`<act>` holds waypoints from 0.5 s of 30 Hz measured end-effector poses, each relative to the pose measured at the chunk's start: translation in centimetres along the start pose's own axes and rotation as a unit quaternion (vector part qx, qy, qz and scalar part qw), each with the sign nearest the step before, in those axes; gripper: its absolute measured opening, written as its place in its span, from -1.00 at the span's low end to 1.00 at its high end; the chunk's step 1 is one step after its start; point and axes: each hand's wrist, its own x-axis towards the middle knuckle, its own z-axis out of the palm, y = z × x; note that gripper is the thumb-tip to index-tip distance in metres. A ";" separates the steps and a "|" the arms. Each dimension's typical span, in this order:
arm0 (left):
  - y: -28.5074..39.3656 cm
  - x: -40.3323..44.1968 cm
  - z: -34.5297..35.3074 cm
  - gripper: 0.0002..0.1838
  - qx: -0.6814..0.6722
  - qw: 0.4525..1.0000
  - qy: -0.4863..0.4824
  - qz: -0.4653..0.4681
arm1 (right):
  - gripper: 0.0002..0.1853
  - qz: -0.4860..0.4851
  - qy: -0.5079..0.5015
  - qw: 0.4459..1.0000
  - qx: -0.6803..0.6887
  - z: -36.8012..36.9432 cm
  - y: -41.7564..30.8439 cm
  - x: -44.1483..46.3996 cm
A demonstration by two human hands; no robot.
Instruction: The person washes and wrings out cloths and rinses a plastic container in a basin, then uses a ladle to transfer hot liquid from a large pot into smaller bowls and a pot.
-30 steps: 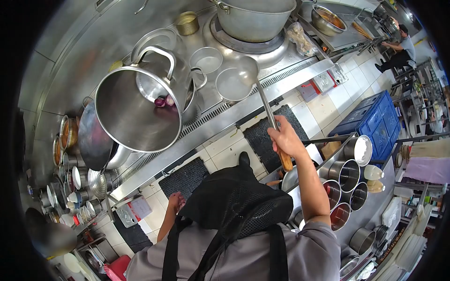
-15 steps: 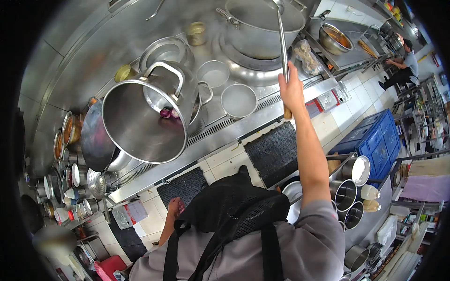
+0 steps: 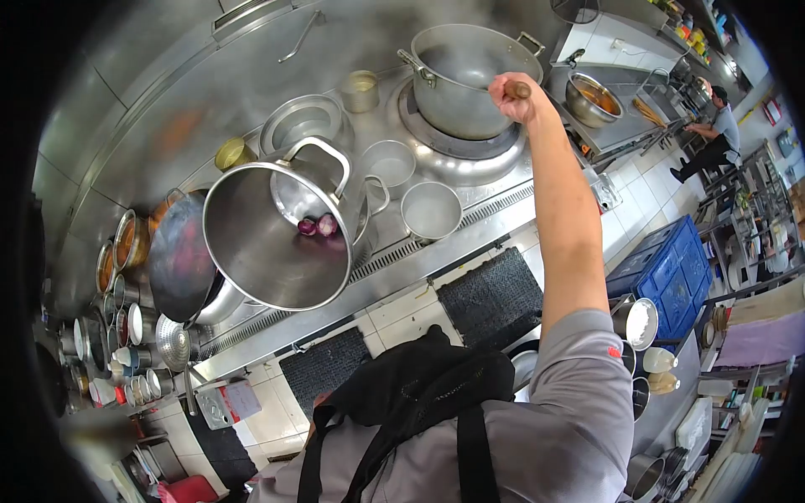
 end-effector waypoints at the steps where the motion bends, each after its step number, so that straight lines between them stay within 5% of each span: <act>1: 0.4 -0.2 0.0 -0.84 0.016 1.000 0.001 0.012 | -0.78 0.010 -0.052 0.995 0.079 0.0 0.0 -0.6; 4: 2.6 -0.4 0.0 -0.83 0.038 0.998 0.028 -0.048 | -0.80 0.015 -0.116 0.983 0.138 0.6 0.7 -2.7; 6: 3.4 0.6 -0.2 -0.83 -0.050 0.998 0.028 -0.036 | -0.83 0.017 -0.147 0.978 0.148 1.1 0.8 -4.6; 13: 7.0 4.9 0.5 -0.80 -0.033 0.999 -0.013 -0.019 | -0.83 0.012 -0.156 0.979 0.131 3.5 1.3 -12.5; 15: 7.2 7.5 0.4 -0.75 0.037 0.995 -0.093 0.000 | -0.83 0.004 -0.152 0.980 0.128 4.3 2.1 -15.0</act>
